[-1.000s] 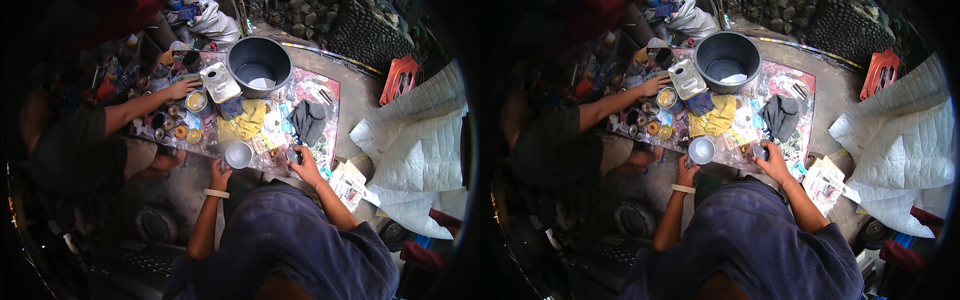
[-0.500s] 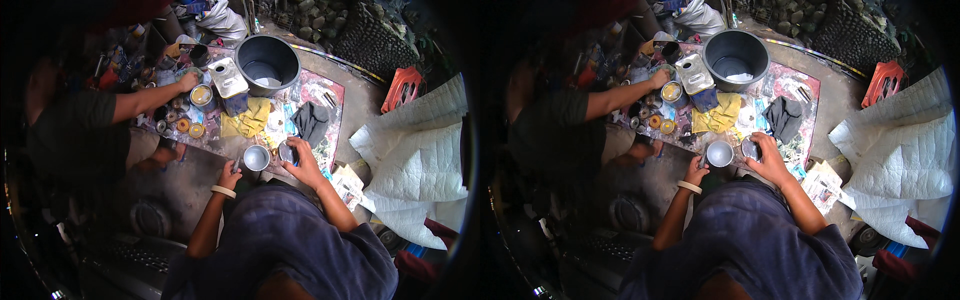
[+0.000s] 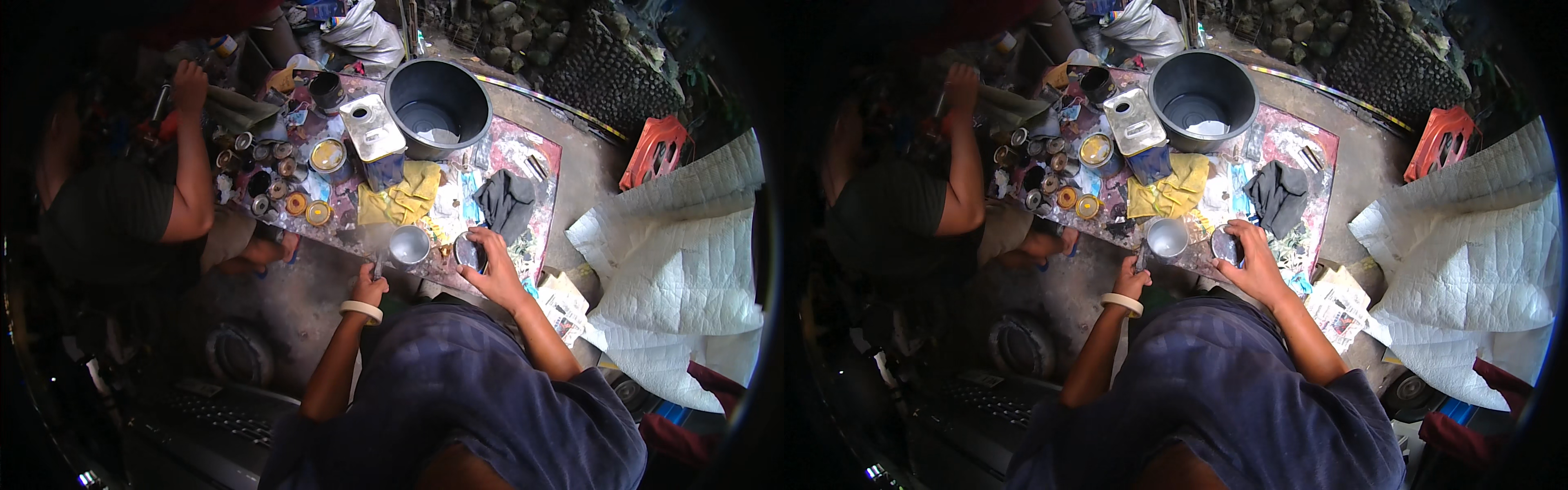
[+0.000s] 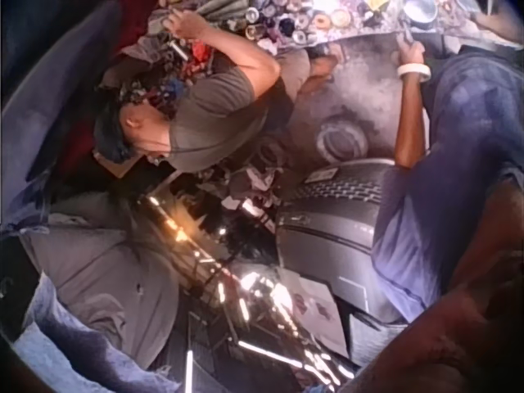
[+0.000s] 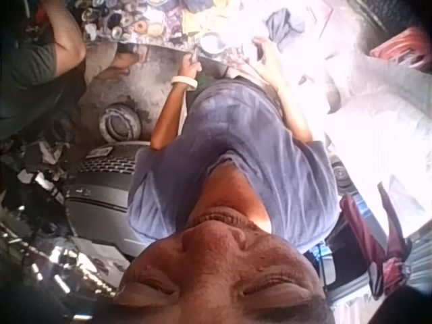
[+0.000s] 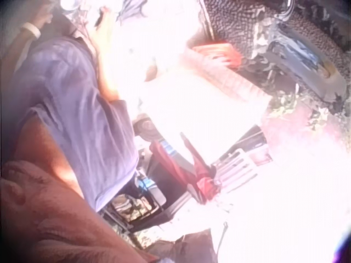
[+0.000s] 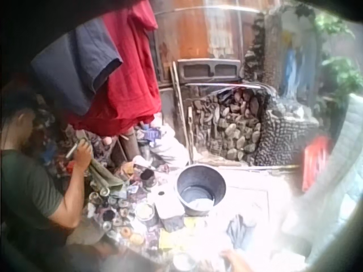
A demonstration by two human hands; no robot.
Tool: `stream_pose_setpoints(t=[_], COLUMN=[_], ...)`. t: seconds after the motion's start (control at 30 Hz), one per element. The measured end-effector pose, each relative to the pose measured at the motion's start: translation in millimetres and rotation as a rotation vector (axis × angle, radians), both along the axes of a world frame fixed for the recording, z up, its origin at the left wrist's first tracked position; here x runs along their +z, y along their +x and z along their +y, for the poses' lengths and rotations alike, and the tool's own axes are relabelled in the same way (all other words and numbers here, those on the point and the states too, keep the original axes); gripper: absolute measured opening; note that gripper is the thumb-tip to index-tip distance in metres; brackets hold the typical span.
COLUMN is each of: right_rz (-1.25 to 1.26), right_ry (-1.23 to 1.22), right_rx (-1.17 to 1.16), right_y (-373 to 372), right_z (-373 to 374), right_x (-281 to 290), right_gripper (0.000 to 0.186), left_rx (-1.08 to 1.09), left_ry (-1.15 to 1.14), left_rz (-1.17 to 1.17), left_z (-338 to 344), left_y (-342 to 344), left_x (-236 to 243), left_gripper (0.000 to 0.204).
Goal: The person stands at a cluttered workbench and handles various paint cans and containers. They open a can, pour liquid into a metal cup, and use a spray gun to mix or clean the contents. Another person is present at the table, also handling materials.
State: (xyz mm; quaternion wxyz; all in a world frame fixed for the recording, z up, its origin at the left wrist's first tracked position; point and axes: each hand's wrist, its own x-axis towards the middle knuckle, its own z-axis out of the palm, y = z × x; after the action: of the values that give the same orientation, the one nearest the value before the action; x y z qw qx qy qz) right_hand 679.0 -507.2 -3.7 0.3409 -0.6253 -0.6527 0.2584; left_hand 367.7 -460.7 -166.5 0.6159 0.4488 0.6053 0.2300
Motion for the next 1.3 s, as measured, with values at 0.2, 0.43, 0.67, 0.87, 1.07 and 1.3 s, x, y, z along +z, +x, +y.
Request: stream_pose_setpoints(t=[0.2, 0.43, 0.67, 0.87, 1.07, 1.3], right_rz=[0.019, -0.019, -0.171, -0.195, -0.249, -0.305], right_ry=[-0.011, 0.039, 0.095, 0.057, 0.098, 0.184], right_rx=[0.005, 0.218, 0.390, 0.436, 0.499, 0.578], right_y=[-2.5, -28.0, -51.4, -57.0, -56.3, -61.4], right_z=[0.3, 23.2, 38.8, 41.8, 44.2, 45.1], right_x=[3.4, 24.1, 34.8, 49.1, 51.8, 58.6], right_gripper=[0.058, 0.059, 0.057, 0.056, 0.057, 0.046], left_rx=[-0.061, -0.138, -0.145, -0.156, -0.226, -0.311], left_ry=[0.030, 0.086, 0.035, 0.020, -0.017, -0.014], left_rz=[0.108, 0.014, -0.021, -0.063, -0.023, 0.034], left_z=[0.8, 0.0, -10.3, -15.6, -9.5, -7.9], left_y=[-6.6, 0.5, 0.5, -5.0, -5.8, 8.2], left_x=[-1.8, 0.0, 31.9, 34.8, 55.3, 68.9], left_gripper=[0.047, 0.049, 0.049, 0.046, 0.046, 0.050])
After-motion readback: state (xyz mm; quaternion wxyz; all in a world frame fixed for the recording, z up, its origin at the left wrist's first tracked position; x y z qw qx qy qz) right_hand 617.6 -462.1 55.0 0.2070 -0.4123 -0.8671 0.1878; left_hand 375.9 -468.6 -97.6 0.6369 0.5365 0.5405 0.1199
